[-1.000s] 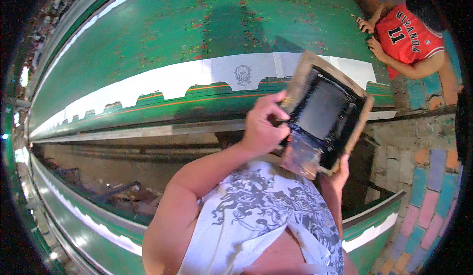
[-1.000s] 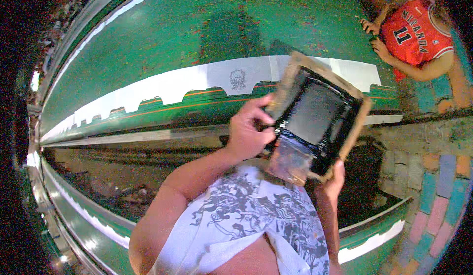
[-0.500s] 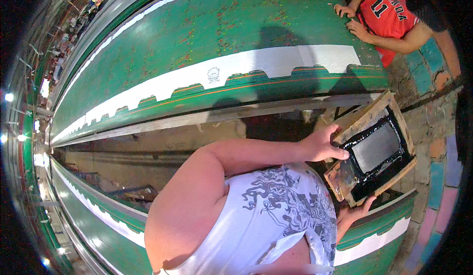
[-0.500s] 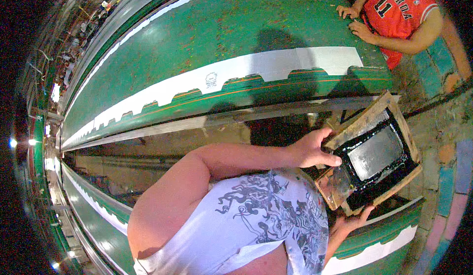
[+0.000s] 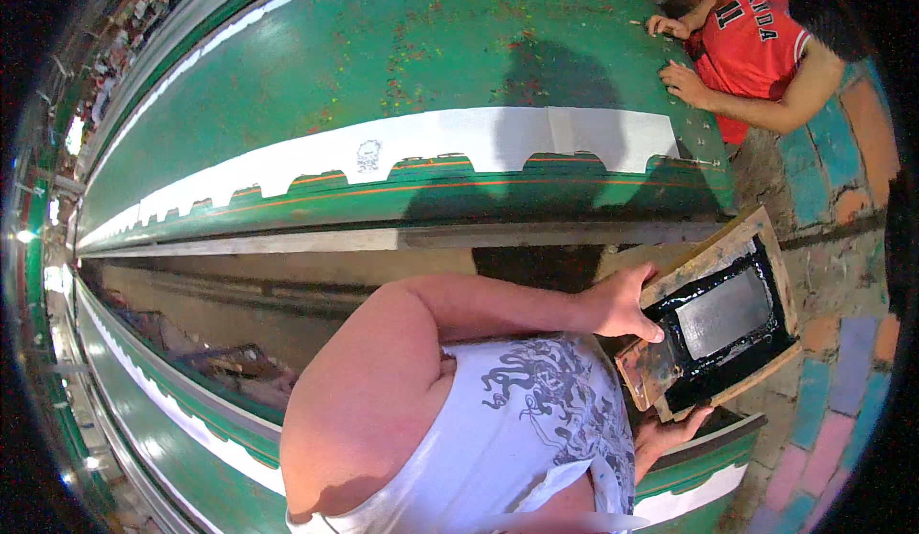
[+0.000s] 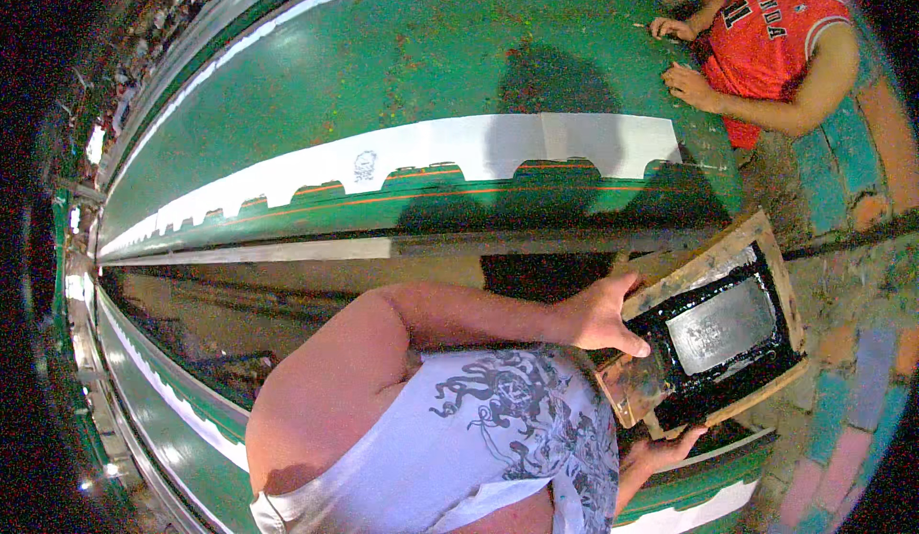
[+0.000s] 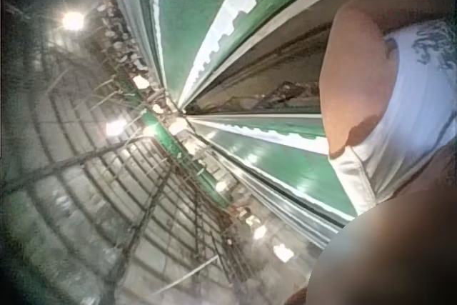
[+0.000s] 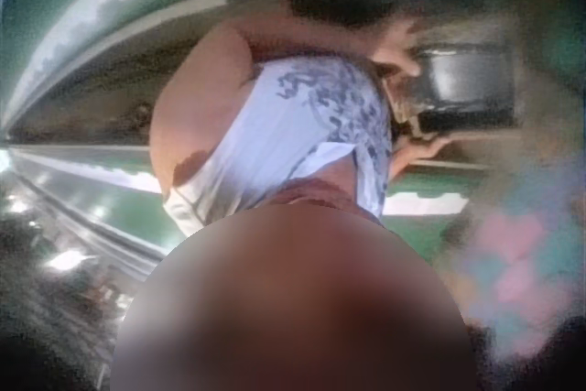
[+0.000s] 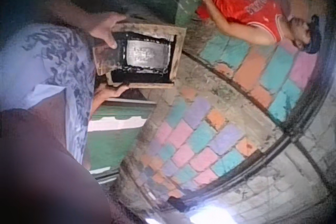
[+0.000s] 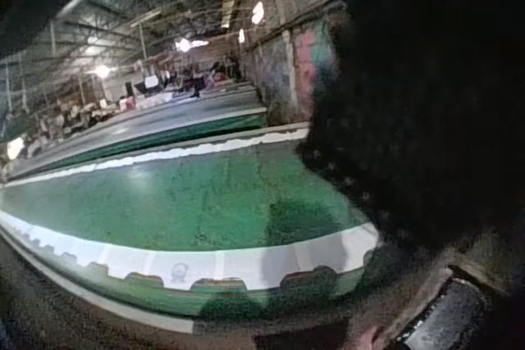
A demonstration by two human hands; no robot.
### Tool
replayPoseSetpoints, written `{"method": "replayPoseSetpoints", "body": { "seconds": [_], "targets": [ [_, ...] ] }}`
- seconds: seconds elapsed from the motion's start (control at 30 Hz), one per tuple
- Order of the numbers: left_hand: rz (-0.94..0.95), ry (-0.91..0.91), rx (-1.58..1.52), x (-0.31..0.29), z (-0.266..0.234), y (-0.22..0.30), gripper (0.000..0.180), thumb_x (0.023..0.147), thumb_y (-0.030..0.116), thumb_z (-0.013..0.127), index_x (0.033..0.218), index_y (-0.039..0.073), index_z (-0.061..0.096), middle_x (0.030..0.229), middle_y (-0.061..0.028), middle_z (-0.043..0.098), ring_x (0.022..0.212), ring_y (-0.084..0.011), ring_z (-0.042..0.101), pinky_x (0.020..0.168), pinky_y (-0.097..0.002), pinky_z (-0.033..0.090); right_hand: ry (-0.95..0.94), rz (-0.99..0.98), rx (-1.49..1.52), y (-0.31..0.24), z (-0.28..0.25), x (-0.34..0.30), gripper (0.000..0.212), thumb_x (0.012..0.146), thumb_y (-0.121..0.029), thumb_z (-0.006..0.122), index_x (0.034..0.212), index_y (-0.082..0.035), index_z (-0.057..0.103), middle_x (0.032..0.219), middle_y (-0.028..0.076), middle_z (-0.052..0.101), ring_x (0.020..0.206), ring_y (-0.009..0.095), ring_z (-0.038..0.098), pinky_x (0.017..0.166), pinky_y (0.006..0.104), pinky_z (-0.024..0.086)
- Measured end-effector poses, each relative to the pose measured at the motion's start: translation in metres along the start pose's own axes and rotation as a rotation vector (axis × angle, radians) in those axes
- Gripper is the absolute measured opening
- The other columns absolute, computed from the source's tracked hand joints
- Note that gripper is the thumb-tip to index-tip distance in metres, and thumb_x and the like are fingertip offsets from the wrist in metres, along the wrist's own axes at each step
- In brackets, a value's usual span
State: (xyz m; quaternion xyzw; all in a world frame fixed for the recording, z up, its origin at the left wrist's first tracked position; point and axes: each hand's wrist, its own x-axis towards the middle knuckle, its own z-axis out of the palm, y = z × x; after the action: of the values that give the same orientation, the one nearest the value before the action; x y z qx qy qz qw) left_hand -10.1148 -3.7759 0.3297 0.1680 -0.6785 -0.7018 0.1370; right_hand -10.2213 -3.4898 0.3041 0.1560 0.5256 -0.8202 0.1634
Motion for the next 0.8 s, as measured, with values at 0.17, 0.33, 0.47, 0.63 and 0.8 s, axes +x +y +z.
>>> {"method": "replayPoseSetpoints", "body": {
  "seconds": [0.17, 0.33, 0.47, 0.63, 0.8],
  "targets": [
    [-0.006, 0.060, 0.047, 0.049, 0.002, 0.004, 0.095, 0.072, 0.036, 0.100, 0.145, -0.003, 0.054, 0.130, -0.0250, 0.070, 0.124, -0.0373, 0.067, 0.108, -0.0478, 0.052, 0.034, -0.151, -0.095, -0.034, 0.055, 0.031, 0.079, 0.104, -0.058, 0.069, 0.160, -0.004, 0.054, 0.158, 0.015, 0.058, 0.143, 0.034, 0.056, 0.122, 0.0549, 0.045],
    [0.027, 0.093, -0.014, 0.092, -0.003, 0.013, 0.094, 0.069, 0.038, 0.100, 0.137, -0.008, 0.054, 0.126, -0.0315, 0.071, 0.122, -0.0451, 0.069, 0.104, -0.0515, 0.053, 0.073, -0.143, -0.141, -0.058, 0.098, 0.062, 0.076, 0.108, -0.060, 0.059, 0.162, -0.007, 0.053, 0.163, 0.015, 0.055, 0.149, 0.036, 0.051, 0.126, 0.0593, 0.039],
    [-0.018, 0.134, 0.019, 0.112, -0.007, 0.022, 0.094, 0.071, 0.039, 0.100, 0.140, -0.006, 0.054, 0.128, -0.0288, 0.071, 0.120, -0.0398, 0.070, 0.104, -0.0491, 0.054, 0.063, -0.163, -0.220, -0.058, 0.112, 0.088, 0.073, 0.108, -0.059, 0.059, 0.159, -0.006, 0.056, 0.163, 0.015, 0.054, 0.147, 0.036, 0.052, 0.124, 0.0597, 0.041],
    [-0.139, 0.256, 0.038, 0.121, 0.002, 0.028, 0.085, 0.068, 0.032, 0.101, 0.133, -0.006, 0.061, 0.120, -0.0301, 0.073, 0.116, -0.0430, 0.073, 0.100, -0.0493, 0.056, 0.008, 0.020, -0.119, -0.058, 0.121, 0.132, 0.070, 0.107, -0.057, 0.064, 0.157, -0.008, 0.059, 0.161, 0.018, 0.055, 0.140, 0.039, 0.057, 0.120, 0.0602, 0.047],
    [-0.086, 0.405, -0.050, 0.125, 0.017, 0.032, 0.075, 0.071, 0.025, 0.101, 0.130, -0.004, 0.062, 0.117, -0.0216, 0.073, 0.112, -0.0321, 0.072, 0.100, -0.0458, 0.057, -0.077, -0.214, -0.185, -0.051, 0.124, 0.201, 0.073, 0.105, -0.059, 0.065, 0.159, -0.010, 0.055, 0.162, 0.022, 0.052, 0.139, 0.040, 0.057, 0.115, 0.0602, 0.054]
  ]
}}
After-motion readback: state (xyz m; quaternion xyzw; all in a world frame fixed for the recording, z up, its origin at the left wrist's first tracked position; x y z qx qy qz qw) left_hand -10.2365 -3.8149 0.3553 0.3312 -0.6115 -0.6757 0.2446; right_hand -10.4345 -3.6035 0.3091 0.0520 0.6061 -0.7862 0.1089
